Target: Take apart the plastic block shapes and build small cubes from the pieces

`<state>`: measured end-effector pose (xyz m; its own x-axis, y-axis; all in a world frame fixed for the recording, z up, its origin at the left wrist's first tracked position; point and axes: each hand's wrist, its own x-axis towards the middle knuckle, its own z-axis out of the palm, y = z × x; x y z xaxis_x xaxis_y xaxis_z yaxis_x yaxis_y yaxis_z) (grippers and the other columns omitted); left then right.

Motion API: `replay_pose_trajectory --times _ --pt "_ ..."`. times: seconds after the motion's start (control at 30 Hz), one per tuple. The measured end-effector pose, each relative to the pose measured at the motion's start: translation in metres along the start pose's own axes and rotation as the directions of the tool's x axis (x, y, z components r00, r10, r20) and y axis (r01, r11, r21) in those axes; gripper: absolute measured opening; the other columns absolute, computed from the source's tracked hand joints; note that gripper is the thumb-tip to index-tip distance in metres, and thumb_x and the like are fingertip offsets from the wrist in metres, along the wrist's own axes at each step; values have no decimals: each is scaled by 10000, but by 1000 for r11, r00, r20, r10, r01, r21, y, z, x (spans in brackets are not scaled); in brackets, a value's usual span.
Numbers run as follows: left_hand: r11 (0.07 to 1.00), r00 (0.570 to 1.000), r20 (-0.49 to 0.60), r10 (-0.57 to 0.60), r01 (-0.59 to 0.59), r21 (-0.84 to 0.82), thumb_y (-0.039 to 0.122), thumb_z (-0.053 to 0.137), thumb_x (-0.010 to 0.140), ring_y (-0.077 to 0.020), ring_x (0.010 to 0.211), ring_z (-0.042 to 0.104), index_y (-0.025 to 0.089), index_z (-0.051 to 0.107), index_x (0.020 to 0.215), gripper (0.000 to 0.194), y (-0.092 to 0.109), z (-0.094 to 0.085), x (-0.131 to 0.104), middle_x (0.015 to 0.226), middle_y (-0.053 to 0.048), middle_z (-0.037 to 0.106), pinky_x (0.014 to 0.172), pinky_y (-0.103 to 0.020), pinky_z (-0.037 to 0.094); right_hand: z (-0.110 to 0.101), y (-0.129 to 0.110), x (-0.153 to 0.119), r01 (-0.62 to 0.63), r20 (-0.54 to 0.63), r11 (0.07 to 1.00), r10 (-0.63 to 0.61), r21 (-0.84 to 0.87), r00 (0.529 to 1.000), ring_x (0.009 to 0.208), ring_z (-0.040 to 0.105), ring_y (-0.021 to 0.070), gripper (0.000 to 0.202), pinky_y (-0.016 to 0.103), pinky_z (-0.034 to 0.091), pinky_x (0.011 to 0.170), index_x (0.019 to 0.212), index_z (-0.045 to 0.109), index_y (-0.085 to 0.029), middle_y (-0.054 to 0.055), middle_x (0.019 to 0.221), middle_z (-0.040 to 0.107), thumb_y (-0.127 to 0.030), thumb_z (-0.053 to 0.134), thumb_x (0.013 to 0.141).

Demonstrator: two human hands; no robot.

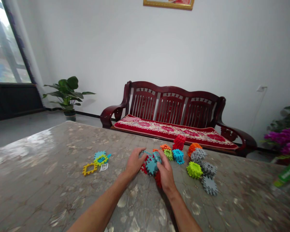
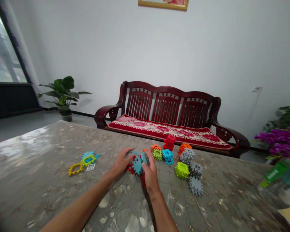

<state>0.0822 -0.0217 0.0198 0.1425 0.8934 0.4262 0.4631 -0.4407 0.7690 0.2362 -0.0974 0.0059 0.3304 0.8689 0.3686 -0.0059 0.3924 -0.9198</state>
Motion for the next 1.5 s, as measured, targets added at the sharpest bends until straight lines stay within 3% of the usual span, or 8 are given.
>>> replay_pose_trajectory --times 0.2,0.4,0.57,0.73,0.83,1.0,1.33,1.5 --pt "990 999 -28 21 -17 141 288 484 915 -225 1198 580 177 658 1195 348 -7 -8 -13 1250 -102 671 1085 -418 398 -7 -1 1 21 24 999 -20 -46 999 1343 466 251 402 450 372 1115 1187 677 -259 58 1397 576 -327 628 793" --pt "905 967 197 163 -226 360 463 684 768 -303 1308 473 282 635 1259 525 12 -4 -36 1355 -89 592 1131 -508 294 -30 16 7 -21 -198 858 -95 -513 976 1167 577 273 427 471 408 1059 1125 678 -166 130 1210 663 -293 515 751" --pt "854 948 286 140 -262 449 414 718 714 -346 1336 429 307 642 1226 529 15 3 -45 1392 -95 553 1133 -582 214 -35 22 -2 27 -49 605 -109 -796 993 1218 543 304 397 496 373 1070 1154 683 -191 140 1260 645 -290 503 815" --pt "854 958 269 101 -222 470 206 569 797 -238 1132 581 246 686 1035 268 7 -10 -33 1179 -64 676 1001 -406 387 -24 13 -8 168 163 676 -72 -718 984 1139 604 217 345 390 437 1028 1139 680 -227 71 1194 686 -241 466 868" --pt "836 984 173 39 -127 534 172 523 818 -246 1106 597 241 701 976 247 -1 -21 -25 1152 -58 696 1002 -429 365 -26 5 -3 200 65 654 -225 -730 972 1182 566 215 390 404 410 1060 1194 638 -198 91 1237 654 -202 445 855" --pt "838 993 115 37 -94 538 225 554 829 -239 1096 613 250 699 992 220 -8 -23 -23 1102 -42 714 1069 -461 295 -46 -5 24 106 -128 470 -440 -877 889 1347 383 288 589 499 313 1114 1387 450 -135 175 1408 472 -173 471 799" --pt "862 993 103 53 -97 497 219 562 823 -234 1102 606 275 702 996 229 -10 -20 -26 1116 -36 709 1093 -466 273 -76 5 62 -132 -170 176 -221 -976 961 1278 439 336 617 449 378 1040 1286 527 -165 185 1390 400 -51 541 680" --pt "866 994 102 42 -87 493 230 572 820 -238 1099 605 277 707 983 217 -10 -20 -25 1129 -39 705 1087 -465 287 -80 16 59 -125 -162 222 -157 -967 974 1191 516 305 607 402 431 978 1281 519 -171 176 1335 416 -37 528 690"
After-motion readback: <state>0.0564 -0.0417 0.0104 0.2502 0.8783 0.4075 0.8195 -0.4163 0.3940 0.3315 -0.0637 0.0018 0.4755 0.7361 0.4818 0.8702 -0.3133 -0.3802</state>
